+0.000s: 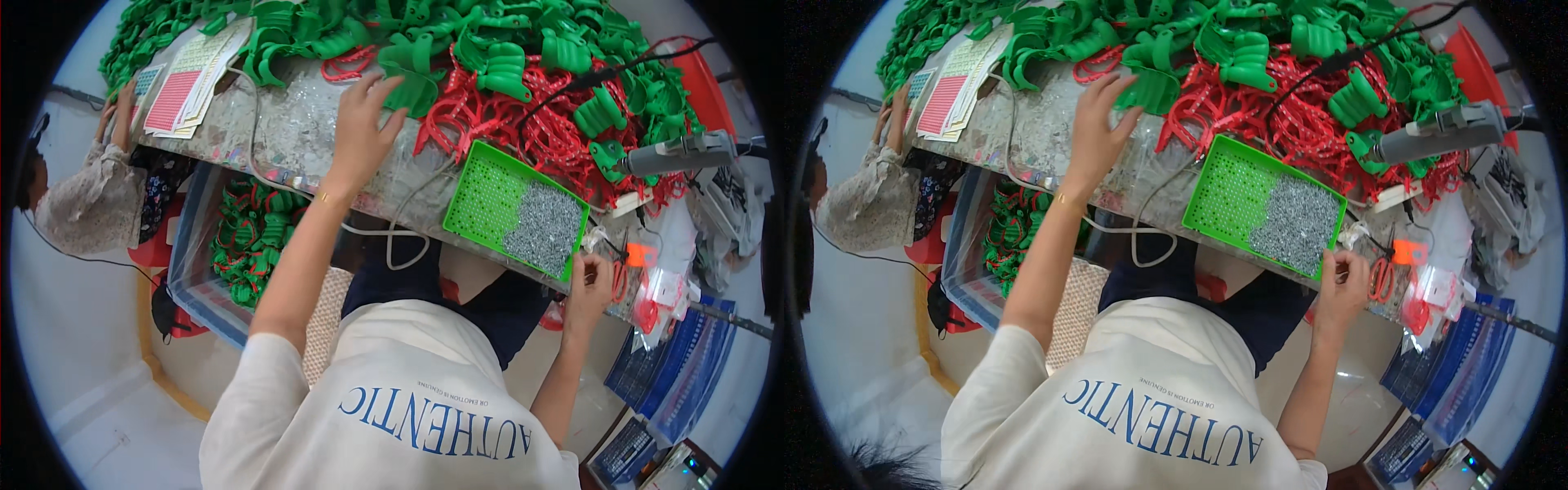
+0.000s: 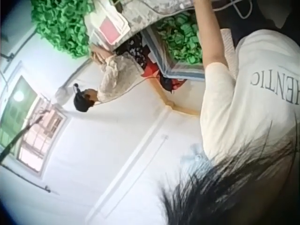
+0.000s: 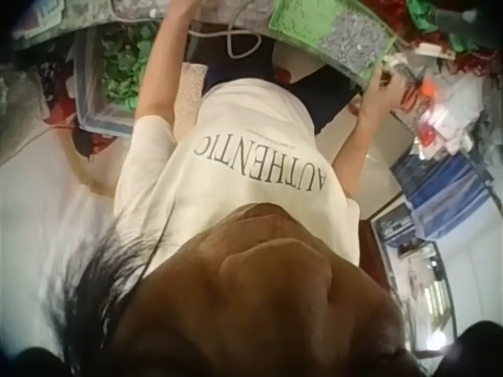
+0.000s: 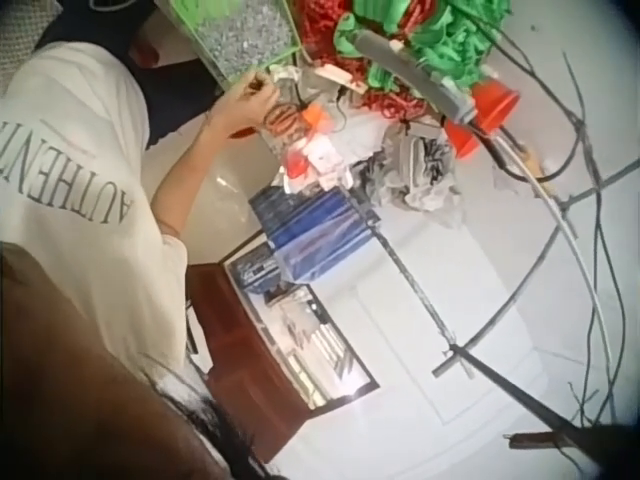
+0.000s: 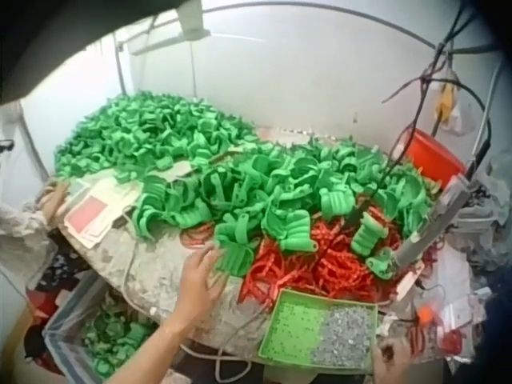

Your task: Assembling green and red plastic toy components using manual assembly and a handheld tool.

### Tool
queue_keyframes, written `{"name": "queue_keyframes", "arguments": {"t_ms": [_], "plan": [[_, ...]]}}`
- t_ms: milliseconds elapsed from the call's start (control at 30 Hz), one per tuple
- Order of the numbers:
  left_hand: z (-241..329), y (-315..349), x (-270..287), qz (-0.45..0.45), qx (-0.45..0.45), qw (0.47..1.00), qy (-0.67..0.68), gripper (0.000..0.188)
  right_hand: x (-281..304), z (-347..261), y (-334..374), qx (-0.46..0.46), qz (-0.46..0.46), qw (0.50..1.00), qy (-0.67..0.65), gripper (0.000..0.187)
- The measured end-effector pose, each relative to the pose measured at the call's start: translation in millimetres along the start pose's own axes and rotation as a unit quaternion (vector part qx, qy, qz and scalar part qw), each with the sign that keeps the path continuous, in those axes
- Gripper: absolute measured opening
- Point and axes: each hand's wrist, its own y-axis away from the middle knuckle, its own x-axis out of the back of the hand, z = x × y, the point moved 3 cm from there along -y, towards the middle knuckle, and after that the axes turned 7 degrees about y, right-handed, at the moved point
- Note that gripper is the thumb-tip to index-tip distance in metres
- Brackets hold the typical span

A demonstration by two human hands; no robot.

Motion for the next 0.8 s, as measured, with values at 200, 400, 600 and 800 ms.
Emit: {"name": "queue_keyframes", "arguments": {"t_ms": [200, 400, 600, 800], "plan": [[-25.7, -38.6, -28.6, -0.066, -0.18, 0.957, -0.22, 0.057, -19.3, -21.9, 20.8, 0.06, -0.035, 0.996, -0.06, 0.015], [-23.6, -36.2, -8.0, -0.058, -0.16, 0.968, -0.186, 0.031, -22.2, -22.2, 44.7, 0.036, -0.063, 0.993, -0.089, 0.013], [-16.6, -1.6, 42.5, 0.065, 0.019, 0.997, -0.042, 0.014, -23.3, -32.7, 51.2, 0.08, -0.034, 0.991, -0.101, 0.008], [26.5, 81.1, 29.5, 0.091, 0.256, 0.899, 0.343, 0.023, -35.1, -52.1, 59.6, 0.047, -0.044, 0.978, -0.198, 0.01]]}}
